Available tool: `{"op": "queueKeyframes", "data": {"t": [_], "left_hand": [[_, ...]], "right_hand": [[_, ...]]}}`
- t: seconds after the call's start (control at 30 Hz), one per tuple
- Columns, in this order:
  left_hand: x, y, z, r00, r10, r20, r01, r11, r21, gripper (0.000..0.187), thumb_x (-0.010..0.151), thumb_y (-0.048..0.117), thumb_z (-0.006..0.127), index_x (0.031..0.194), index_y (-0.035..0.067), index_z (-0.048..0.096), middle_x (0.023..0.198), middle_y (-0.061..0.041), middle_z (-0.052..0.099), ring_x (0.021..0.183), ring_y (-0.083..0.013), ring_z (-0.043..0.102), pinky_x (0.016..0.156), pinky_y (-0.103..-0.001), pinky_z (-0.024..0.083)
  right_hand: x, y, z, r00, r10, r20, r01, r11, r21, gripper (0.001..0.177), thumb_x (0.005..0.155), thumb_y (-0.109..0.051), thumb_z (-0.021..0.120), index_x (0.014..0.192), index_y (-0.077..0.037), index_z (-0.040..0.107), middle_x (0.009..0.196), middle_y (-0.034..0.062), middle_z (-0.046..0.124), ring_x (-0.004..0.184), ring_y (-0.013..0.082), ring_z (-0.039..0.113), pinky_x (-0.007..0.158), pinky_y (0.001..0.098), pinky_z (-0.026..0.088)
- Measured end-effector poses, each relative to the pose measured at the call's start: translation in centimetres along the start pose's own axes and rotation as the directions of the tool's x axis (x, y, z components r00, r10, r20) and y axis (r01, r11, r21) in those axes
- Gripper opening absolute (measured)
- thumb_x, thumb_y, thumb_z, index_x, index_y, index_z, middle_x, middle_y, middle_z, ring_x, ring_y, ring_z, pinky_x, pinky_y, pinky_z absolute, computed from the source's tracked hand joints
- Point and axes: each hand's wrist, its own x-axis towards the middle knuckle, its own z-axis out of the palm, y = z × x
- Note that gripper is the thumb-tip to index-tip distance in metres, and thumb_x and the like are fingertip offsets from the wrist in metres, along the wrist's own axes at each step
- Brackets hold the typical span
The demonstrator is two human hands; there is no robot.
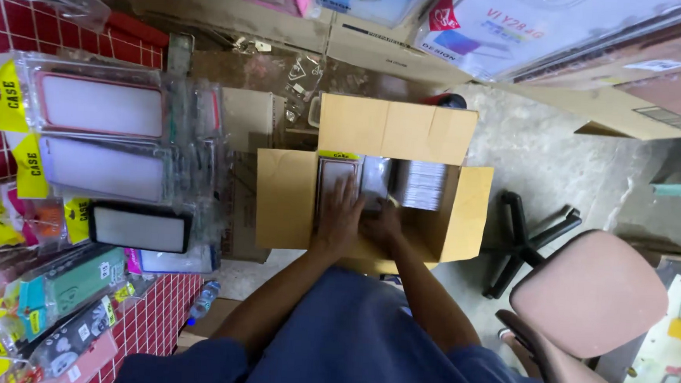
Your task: The person removes plastic-wrapped phone cases from a wall display and from packaging, peels off the clear plastic sleeves, and stacks the cases into an open cardboard box on the floor. They handle cases one at a time, turning each over as the sleeve is pulled off.
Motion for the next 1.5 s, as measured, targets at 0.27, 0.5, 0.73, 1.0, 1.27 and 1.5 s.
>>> {"op": "queueKeyframes", "data": {"t": [0.27,0.5,0.73,1.0,1.27,1.5], "left_hand": [[-0.1,-1.5,2.2,0.999,-0.017,0.051,0.014,0.998,0.068,0.032,0.098,0.014,0.055,0.127,0.007,0.065,0.17,-0.017,0.021,0.154,-0.0431,0.024,0.115,-0.061,0.035],[0.0,-1.3,0.6,0.997,-0.026,0.072,0.028,0.999,-0.022,0.027,0.097,0.014,0.058,0.121,0.006,0.065,0.17,-0.015,0.023,0.154,-0.0414,0.025,0.117,-0.061,0.034],[-0.6,-0.4,0.3,0.999,-0.016,0.049,0.012,0.997,0.077,0.07,0.083,0.003,0.059,0.151,0.02,0.051,0.165,-0.02,0.025,0.15,-0.0441,0.027,0.115,-0.061,0.032],[-3.7,2.8,-4.6,0.974,-0.148,-0.17,0.146,0.989,-0.024,0.062,0.094,0.01,0.061,0.153,0.014,0.044,0.163,-0.023,0.028,0.147,-0.0439,0.034,0.115,-0.055,0.034],[-11.0,6.3,-7.7,0.794,-0.502,-0.343,0.344,0.836,-0.427,0.059,0.088,0.01,0.07,0.144,0.01,0.052,0.155,-0.018,0.042,0.141,-0.0395,0.043,0.112,-0.048,0.042],[-13.6,1.4,-11.2,0.439,-0.786,-0.436,0.235,0.569,-0.788,0.033,0.092,0.015,0.069,0.124,0.009,0.067,0.119,-0.006,0.074,0.093,-0.0203,0.076,0.076,-0.032,0.061]], "right_hand": [[-2.0,-7.9,-4.1,0.978,0.203,0.042,-0.2,0.978,-0.062,0.105,0.062,-0.042,0.09,0.147,-0.006,0.04,0.148,0.0226,0.048,0.132,0.0427,0.047,0.108,0.0492,0.043],[1.9,4.0,1.3,0.979,-0.105,0.177,0.054,0.96,0.274,0.105,0.062,-0.043,0.084,0.147,-0.008,0.034,0.135,0.0188,0.062,0.122,0.0303,0.062,0.106,0.0433,0.05],[5.2,9.1,4.5,0.946,-0.288,0.15,0.293,0.956,-0.013,0.084,0.065,-0.041,0.086,0.134,-0.002,0.056,0.133,0.0227,0.062,0.121,0.0347,0.058,0.107,0.0431,0.049],[-6.7,-6.1,-11.2,0.835,0.056,0.548,-0.207,0.954,0.219,0.071,0.085,-0.039,0.067,0.147,-0.007,0.053,0.13,0.023,0.07,0.111,0.0474,0.062,0.091,0.0523,0.054],[-9.6,-7.5,-13.4,0.831,-0.297,0.471,0.335,0.942,0.004,0.053,0.093,-0.035,0.071,0.137,-0.007,0.062,0.124,0.0139,0.071,0.11,0.0244,0.069,0.094,0.0358,0.055],[-13.5,-22.3,-14.5,0.697,-0.546,0.464,0.446,0.837,0.316,0.04,0.095,-0.028,0.069,0.129,-0.006,0.065,0.116,0.0105,0.075,0.104,0.017,0.07,0.09,0.0296,0.056]]}}
